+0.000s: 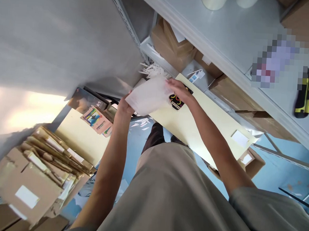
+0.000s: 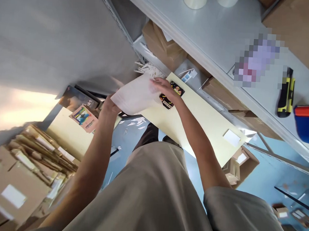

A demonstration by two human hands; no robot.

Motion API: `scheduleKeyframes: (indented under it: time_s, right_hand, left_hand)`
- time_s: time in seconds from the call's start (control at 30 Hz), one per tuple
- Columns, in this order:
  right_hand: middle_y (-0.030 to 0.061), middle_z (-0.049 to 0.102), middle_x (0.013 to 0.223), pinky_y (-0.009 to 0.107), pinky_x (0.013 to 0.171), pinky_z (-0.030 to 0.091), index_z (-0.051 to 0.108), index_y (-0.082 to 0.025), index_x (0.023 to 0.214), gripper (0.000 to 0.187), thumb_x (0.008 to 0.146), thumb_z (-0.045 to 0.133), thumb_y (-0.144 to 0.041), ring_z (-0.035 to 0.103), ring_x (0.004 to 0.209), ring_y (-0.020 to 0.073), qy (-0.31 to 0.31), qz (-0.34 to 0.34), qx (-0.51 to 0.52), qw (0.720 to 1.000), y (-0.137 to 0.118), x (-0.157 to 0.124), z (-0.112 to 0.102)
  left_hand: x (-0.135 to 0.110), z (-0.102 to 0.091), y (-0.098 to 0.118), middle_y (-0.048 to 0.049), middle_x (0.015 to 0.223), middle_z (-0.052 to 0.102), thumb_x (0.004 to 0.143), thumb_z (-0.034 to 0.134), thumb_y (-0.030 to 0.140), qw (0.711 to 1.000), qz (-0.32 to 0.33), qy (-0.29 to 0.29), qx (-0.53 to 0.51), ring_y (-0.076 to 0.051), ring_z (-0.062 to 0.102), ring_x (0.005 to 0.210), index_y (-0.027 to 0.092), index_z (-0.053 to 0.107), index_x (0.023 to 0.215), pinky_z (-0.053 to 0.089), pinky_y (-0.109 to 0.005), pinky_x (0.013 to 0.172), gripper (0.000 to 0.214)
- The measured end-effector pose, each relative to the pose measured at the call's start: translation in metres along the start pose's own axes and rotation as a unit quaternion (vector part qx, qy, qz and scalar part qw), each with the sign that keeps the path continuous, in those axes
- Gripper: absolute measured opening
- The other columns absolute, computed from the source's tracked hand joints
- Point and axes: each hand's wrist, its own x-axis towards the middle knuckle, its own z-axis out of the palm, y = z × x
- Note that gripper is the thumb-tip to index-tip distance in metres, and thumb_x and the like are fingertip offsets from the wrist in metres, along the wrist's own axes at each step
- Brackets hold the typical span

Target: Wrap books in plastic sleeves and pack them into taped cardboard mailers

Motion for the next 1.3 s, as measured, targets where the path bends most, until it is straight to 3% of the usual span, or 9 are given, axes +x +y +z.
scheduleKeyframes:
  time_s: [0.13, 0.33, 0.53, 0.7, 0.83, 1.0, 1.13, 1.2, 1.3]
  right_hand:
    - [0.0031, 0.076, 0.082, 0.038, 0.092, 0.064, 0.077, -0.012, 0.088, 0.058, 0.076, 0.101, -0.064, 0.074, 0.089, 0.0233, -0.078, 0.034, -0.079, 0.993, -0.004, -0.051, -0.024]
    - [-0.0003, 0.073, 0.076, 0.030, 0.077, 0.059, 0.073, -0.018, 0.082, 0.045, 0.089, 0.092, -0.058, 0.070, 0.076, 0.0176, -0.011, 0.077, -0.126, 0.989, -0.001, -0.150, -0.060]
    - [-0.0008, 0.065, 0.064, 0.028, 0.068, 0.047, 0.056, -0.023, 0.067, 0.051, 0.103, 0.076, -0.054, 0.060, 0.064, 0.0147, 0.197, 0.085, -0.264, 0.940, 0.006, -0.247, -0.091]
    - [-0.0020, 0.064, 0.062, 0.029, 0.064, 0.043, 0.060, -0.022, 0.072, 0.050, 0.099, 0.081, -0.058, 0.054, 0.058, 0.0131, 0.207, 0.121, -0.270, 0.933, 0.003, -0.339, -0.136]
    - [0.0026, 0.077, 0.073, 0.029, 0.070, 0.049, 0.070, -0.019, 0.081, 0.037, 0.100, 0.081, -0.049, 0.063, 0.061, 0.0149, 0.202, 0.230, -0.299, 0.904, 0.033, -0.387, -0.166]
    - [0.0150, 0.087, 0.117, 0.029, 0.091, 0.055, 0.084, -0.015, 0.106, 0.023, 0.108, 0.071, -0.034, 0.080, 0.108, 0.0258, 0.169, 0.360, -0.401, 0.825, 0.102, -0.389, -0.173]
    - [0.0222, 0.084, 0.125, 0.034, 0.098, 0.056, 0.084, -0.012, 0.124, 0.026, 0.109, 0.074, -0.031, 0.079, 0.118, 0.0302, 0.213, 0.452, -0.403, 0.767, 0.142, -0.374, -0.165]
    - [0.0255, 0.083, 0.125, 0.036, 0.101, 0.055, 0.082, -0.010, 0.126, 0.028, 0.109, 0.072, -0.029, 0.078, 0.119, 0.0309, 0.236, 0.464, -0.401, 0.754, 0.154, -0.369, -0.158]
    - [0.0289, 0.078, 0.135, 0.041, 0.112, 0.050, 0.077, -0.008, 0.134, 0.033, 0.113, 0.060, -0.026, 0.074, 0.128, 0.0329, 0.268, 0.459, -0.413, 0.739, 0.168, -0.368, -0.142]
  left_hand:
    - [-0.005, 0.003, -0.013, -0.0034, 0.084, 0.079, 0.105, 0.072, 0.032, 0.999, -0.010, -0.012, 0.037, -0.025, 0.084, 0.095, 0.018, 0.076, 0.114, 0.070, -0.037, 0.097, 0.017]
    - [-0.028, 0.021, -0.063, -0.0044, 0.082, 0.077, 0.099, 0.079, 0.030, 0.994, -0.025, -0.014, 0.103, -0.026, 0.082, 0.092, 0.015, 0.073, 0.117, 0.069, -0.036, 0.091, 0.024]
    - [-0.062, 0.053, -0.118, 0.0017, 0.083, 0.074, 0.094, 0.079, 0.006, 0.989, -0.035, 0.060, 0.131, -0.013, 0.074, 0.078, 0.022, 0.070, 0.117, 0.063, -0.022, 0.080, 0.030]
    - [-0.101, 0.059, -0.168, 0.0046, 0.081, 0.073, 0.086, 0.087, 0.003, 0.985, -0.053, -0.007, 0.162, -0.006, 0.069, 0.066, 0.022, 0.069, 0.106, 0.056, -0.012, 0.066, 0.033]
    - [-0.132, 0.051, -0.215, 0.0034, 0.080, 0.077, 0.083, 0.090, 0.006, 0.955, -0.085, -0.026, 0.283, -0.007, 0.071, 0.065, 0.021, 0.072, 0.105, 0.058, -0.015, 0.069, 0.032]
    - [-0.132, 0.034, -0.225, -0.0067, 0.078, 0.082, 0.085, 0.092, 0.020, 0.869, -0.068, -0.069, 0.485, -0.021, 0.079, 0.067, 0.017, 0.077, 0.111, 0.066, -0.032, 0.078, 0.030]
    - [-0.090, 0.041, -0.199, -0.0209, 0.131, 0.084, 0.089, 0.088, 0.033, 0.725, 0.144, -0.108, 0.665, -0.040, 0.080, 0.129, 0.021, 0.071, 0.146, 0.061, -0.054, 0.115, 0.061]
    - [-0.064, 0.050, -0.189, -0.0279, 0.176, 0.053, 0.088, 0.089, 0.039, 0.626, 0.222, -0.140, 0.734, -0.048, 0.048, 0.166, 0.019, 0.059, 0.166, 0.043, -0.063, 0.133, 0.086]
    - [-0.033, 0.058, -0.186, -0.0287, 0.193, 0.006, 0.085, 0.092, 0.057, 0.497, 0.228, -0.193, 0.815, -0.053, 0.006, 0.179, 0.015, 0.034, 0.183, 0.025, -0.071, 0.140, 0.121]
